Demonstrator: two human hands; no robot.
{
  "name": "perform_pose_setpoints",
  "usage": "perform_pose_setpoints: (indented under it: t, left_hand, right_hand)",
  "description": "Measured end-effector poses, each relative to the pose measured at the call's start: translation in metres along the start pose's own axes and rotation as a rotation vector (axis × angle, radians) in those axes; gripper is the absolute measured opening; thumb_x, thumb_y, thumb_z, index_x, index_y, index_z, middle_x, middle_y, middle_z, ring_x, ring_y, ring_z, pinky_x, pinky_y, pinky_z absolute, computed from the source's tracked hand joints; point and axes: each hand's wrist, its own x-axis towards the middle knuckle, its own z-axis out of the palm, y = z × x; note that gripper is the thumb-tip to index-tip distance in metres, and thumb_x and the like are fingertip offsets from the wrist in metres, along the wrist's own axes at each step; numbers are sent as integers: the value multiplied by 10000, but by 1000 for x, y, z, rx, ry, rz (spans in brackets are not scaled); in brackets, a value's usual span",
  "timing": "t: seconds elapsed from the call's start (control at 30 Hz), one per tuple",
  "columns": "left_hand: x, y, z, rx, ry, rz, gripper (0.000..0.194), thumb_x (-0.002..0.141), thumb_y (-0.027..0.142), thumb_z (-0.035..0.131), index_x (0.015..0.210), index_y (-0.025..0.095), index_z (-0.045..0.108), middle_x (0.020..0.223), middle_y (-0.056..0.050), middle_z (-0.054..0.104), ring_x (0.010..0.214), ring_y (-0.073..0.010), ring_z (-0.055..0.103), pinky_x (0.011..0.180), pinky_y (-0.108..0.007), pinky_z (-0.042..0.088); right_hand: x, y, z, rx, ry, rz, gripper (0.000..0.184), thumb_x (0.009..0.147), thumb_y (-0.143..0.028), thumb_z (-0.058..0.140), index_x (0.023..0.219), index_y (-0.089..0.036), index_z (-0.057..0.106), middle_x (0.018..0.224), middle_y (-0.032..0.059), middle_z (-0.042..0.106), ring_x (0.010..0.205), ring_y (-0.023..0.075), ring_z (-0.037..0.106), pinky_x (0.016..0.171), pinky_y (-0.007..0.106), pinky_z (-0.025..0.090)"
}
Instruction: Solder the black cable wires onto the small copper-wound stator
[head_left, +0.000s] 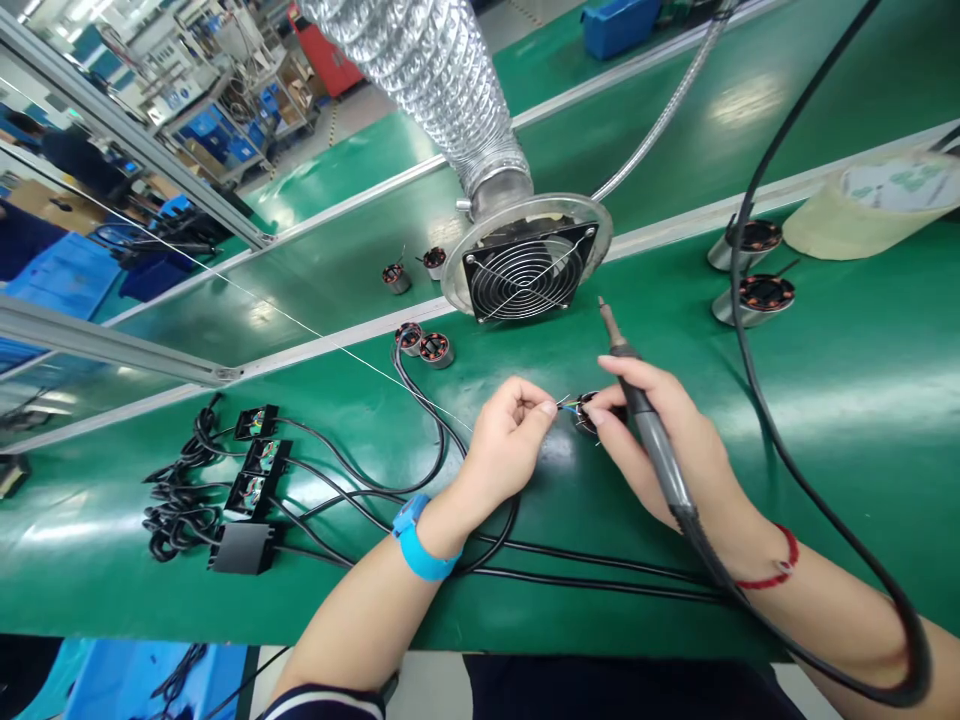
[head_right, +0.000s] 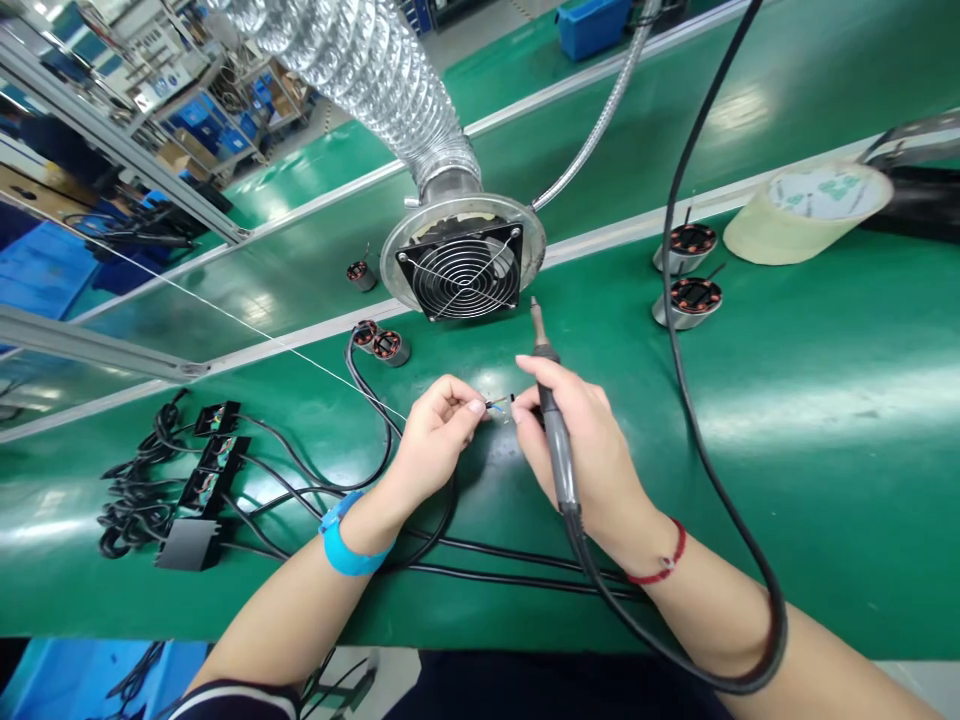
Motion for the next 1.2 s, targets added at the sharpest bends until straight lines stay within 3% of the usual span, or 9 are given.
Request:
perform_pose_setpoints:
  t: [0.1,0.23,0.37,0.63,0.77,0.9,1.03,1.2]
  left_hand:
    - [1,2,1,-51,-10,-28,217,759,366,597,746,172,500,601,36,497,502,-64,394,468,-196,315]
    - [2,2,3,-63,12,-4,258,717,398,635,719,165,524,597,28,512,524,-69,427,477,-192,344]
    - [3,3,3,-49,16,44,237,724,379,629,715,153,558,602,19,534,549,-79,466,507,-200,372]
    - [4,3,-2,95,-67,184,139,782,281,606,732,156,572,698,1,586,641,-93,510,603,-218,406]
    - [5,6,-5,79,-134,43,120,784,268,588,782,151,562,681,19,552,629,-89,486,603,-219,386]
    - [8,11,-9,124,-225,-100,125,778,241,558,705,140,547,633,33,515,592,-79,437,581,-215,346]
    - [9,13,-11,144,-196,-103,104,757,189,544,665,145,523,602,50,484,580,-74,418,576,-212,325]
    - [7,11,-9,157,-159,-100,90,757,170,527,670,150,517,604,52,493,577,-75,427,576,-212,325]
  right_hand:
    - [0,7,0,52,-2,95,416,881,-266,546,1288,-245,461,903,25,667,870,212,642,827,392,512]
    - [1,7,2,152,1,58,411,883,-250,555,1283,-238,463,893,16,646,834,171,642,826,339,532]
    - [2,5,4,224,23,62,394,885,-236,570,1266,-227,470,862,-2,636,785,136,639,776,276,541]
    - [3,3,4,278,12,133,405,864,-268,595,1247,-218,473,836,-3,644,772,142,638,759,284,543]
    - [3,3,5,234,-2,88,366,872,-242,563,1229,-226,484,830,-2,636,781,152,629,794,308,528]
    - [2,7,4,137,-63,4,340,887,-224,530,1225,-235,489,864,13,646,863,184,628,870,363,494]
    - [0,10,0,91,-99,-66,389,890,-207,520,1271,-251,457,938,25,653,905,204,620,860,384,478]
    - [5,9,3,-66,-80,-128,365,888,-155,494,1245,-227,474,861,22,645,833,213,601,768,370,458]
